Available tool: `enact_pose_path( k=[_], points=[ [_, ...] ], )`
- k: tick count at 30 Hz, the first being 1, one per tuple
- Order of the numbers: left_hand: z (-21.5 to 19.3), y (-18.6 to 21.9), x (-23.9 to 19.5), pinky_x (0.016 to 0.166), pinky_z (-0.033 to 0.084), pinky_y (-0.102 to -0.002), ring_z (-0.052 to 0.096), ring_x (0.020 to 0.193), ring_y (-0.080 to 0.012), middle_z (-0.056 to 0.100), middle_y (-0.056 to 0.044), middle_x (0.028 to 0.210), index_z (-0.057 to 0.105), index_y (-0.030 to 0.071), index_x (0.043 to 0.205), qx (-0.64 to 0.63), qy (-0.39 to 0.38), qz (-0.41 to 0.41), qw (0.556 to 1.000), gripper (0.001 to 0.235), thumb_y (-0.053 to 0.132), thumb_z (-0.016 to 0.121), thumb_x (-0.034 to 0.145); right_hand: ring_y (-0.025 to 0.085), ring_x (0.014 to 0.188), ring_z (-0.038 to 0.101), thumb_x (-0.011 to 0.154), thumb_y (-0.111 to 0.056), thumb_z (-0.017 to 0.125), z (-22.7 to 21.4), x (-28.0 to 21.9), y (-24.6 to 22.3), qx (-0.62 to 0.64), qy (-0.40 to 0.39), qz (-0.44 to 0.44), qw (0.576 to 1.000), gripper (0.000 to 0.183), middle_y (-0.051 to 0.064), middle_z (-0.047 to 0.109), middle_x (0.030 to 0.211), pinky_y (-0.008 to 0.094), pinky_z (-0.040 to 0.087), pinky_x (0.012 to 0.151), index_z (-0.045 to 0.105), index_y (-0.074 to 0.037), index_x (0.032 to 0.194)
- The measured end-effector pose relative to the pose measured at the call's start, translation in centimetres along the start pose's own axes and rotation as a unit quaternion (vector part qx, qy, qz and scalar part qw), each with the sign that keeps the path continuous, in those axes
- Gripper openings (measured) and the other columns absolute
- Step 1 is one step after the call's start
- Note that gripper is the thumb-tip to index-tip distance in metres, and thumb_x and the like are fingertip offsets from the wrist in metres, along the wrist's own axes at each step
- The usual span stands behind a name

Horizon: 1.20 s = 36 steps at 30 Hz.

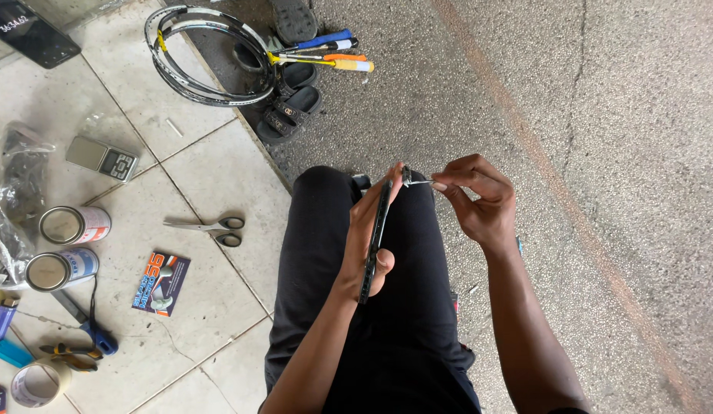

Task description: The person sits on the floor and uses a screwdriver to scrape the frame of a badminton racket. They then use scissors to cut a piece of string from a plastic bag and prepare it for use.

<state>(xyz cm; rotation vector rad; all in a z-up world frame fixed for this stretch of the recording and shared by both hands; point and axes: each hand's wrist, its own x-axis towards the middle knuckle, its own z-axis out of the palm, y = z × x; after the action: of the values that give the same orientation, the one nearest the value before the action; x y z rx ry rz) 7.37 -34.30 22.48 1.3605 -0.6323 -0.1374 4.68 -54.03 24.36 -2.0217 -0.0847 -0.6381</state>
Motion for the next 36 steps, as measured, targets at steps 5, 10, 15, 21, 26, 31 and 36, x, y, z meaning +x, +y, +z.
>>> enact_pose_path(
  k=[5,10,15,21,26,31,36],
  points=[
    [0.2,0.3,0.2,0.130,0.025,-0.049,0.037,0.158,-0.0370,0.046,-0.016,0.166,0.042,0.003,0.161,-0.001,0.008,0.006,1.000,0.123,0.100,0.029,0.086,0.027,0.078,0.069,0.091,0.006,0.084,-0.9,-0.4,-0.2,-0.034,0.003,-0.004,0.999,0.011,0.013,0.068,0.083,0.040,0.055,0.076,0.084,-0.003,0.098],
    [0.7,0.6,0.2,0.128,0.029,-0.053,0.040,0.155,-0.0422,0.047,-0.022,0.163,0.043,0.000,0.159,-0.016,0.019,0.012,1.000,0.122,0.098,0.032,0.087,0.031,0.079,0.072,0.091,0.009,0.083,-2.9,-1.1,-2.8,-0.093,-0.012,-0.006,0.996,0.013,0.015,0.070,0.084,0.041,0.057,0.076,0.083,-0.001,0.100],
    [1.5,0.6,-0.7,0.127,0.011,-0.062,0.029,0.162,-0.0389,0.036,-0.013,0.172,0.037,0.009,0.165,-0.007,-0.014,-0.055,0.998,0.124,0.101,0.033,0.083,0.028,0.071,0.069,0.091,0.011,0.083,-4.6,-1.3,-6.1,-0.166,-0.018,-0.040,0.985,0.013,0.013,0.071,0.081,0.036,0.057,0.066,0.084,0.001,0.099],
    [2.3,1.2,-0.7,0.124,0.011,-0.070,0.030,0.162,-0.0379,0.034,-0.013,0.173,0.037,0.010,0.164,-0.004,-0.027,-0.072,0.997,0.125,0.103,0.032,0.080,0.025,0.065,0.067,0.091,0.012,0.083,-6.0,-0.7,-6.4,-0.202,-0.045,-0.054,0.977,0.013,0.012,0.070,0.078,0.035,0.056,0.062,0.084,0.001,0.097],
    [2.4,1.4,-0.4,0.126,0.011,-0.065,0.030,0.163,-0.0344,0.034,-0.012,0.173,0.036,0.012,0.165,-0.002,-0.032,-0.079,0.996,0.127,0.104,0.031,0.078,0.028,0.064,0.067,0.093,0.015,0.080,-6.1,-0.3,-6.7,-0.218,-0.054,-0.061,0.973,0.013,0.014,0.070,0.079,0.037,0.055,0.062,0.083,0.002,0.098],
    [2.3,1.5,-0.4,0.127,0.011,-0.065,0.031,0.163,-0.0329,0.034,-0.011,0.174,0.036,0.014,0.166,-0.001,-0.030,-0.080,0.996,0.126,0.105,0.031,0.078,0.027,0.063,0.066,0.094,0.014,0.080,-5.9,-0.1,-6.3,-0.225,-0.058,-0.059,0.971,0.013,0.013,0.070,0.080,0.037,0.055,0.062,0.083,0.002,0.098],
    [2.2,1.4,-0.4,0.126,0.012,-0.065,0.032,0.164,-0.0309,0.034,-0.009,0.174,0.036,0.015,0.165,0.002,-0.035,-0.079,0.996,0.123,0.103,0.034,0.079,0.028,0.063,0.067,0.096,0.013,0.080,-5.8,0.2,-6.4,-0.235,-0.072,-0.041,0.968,0.014,0.013,0.071,0.081,0.037,0.055,0.062,0.084,0.000,0.101]
  ],
)
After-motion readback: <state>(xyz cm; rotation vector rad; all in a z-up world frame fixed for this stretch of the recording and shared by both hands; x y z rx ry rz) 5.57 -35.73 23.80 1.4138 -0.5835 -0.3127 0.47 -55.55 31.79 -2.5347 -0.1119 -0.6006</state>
